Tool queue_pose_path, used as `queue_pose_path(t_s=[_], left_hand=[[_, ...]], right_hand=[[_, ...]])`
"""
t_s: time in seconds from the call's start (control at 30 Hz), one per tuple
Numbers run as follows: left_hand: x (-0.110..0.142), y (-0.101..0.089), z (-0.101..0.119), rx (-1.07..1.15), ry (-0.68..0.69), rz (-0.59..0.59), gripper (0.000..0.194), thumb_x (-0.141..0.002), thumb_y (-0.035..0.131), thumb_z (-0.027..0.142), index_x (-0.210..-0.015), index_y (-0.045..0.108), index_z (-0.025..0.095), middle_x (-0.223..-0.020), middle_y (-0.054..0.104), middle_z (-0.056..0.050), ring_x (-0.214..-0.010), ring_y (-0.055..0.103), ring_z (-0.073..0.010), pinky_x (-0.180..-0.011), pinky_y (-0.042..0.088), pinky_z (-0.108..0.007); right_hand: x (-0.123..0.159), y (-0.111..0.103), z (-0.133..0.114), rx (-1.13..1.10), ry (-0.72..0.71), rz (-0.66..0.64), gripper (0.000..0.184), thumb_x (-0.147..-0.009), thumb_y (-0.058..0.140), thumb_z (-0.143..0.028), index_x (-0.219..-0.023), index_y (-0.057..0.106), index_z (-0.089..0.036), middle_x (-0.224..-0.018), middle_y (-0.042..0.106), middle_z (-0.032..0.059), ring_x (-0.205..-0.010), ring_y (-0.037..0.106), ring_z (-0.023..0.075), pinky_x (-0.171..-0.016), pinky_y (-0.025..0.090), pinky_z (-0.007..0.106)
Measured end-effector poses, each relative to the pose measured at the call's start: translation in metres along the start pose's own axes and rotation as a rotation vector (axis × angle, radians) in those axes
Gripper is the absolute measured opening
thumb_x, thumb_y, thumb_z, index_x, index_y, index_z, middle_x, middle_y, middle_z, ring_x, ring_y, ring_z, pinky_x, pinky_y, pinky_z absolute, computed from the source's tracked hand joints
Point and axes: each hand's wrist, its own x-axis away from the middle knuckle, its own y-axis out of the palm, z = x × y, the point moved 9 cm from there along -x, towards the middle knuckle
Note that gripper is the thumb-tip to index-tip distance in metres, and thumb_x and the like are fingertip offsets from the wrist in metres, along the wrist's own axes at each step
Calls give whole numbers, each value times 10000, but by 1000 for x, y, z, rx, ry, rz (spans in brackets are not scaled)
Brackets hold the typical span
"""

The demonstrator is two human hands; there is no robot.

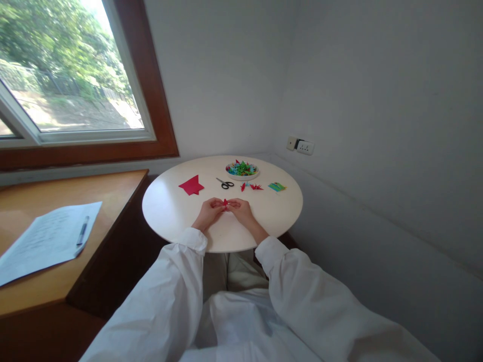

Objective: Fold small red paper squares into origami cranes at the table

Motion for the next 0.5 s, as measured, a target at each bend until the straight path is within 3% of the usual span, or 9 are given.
queue_pose_path(t_s=[0.27,0.5], left_hand=[[3,3,5,44,11,-40,421,-510,783,291,-827,538,162,-648,675,-10,-636,649,-165,-707,497,-342],[-4,-3,-3,15,19,-26,354,-506,784,256,-789,615,128,-701,677,-39,-635,634,-151,-704,485,-328]], right_hand=[[1,2,-3,-65,21,-19,235,-610,678,-265,-804,589,-167,-623,672,5,-553,648,157,-592,539,307],[0,1,-3,-70,20,-15,177,-597,691,-264,-703,582,-173,-596,644,-2,-496,612,133,-503,504,257]])
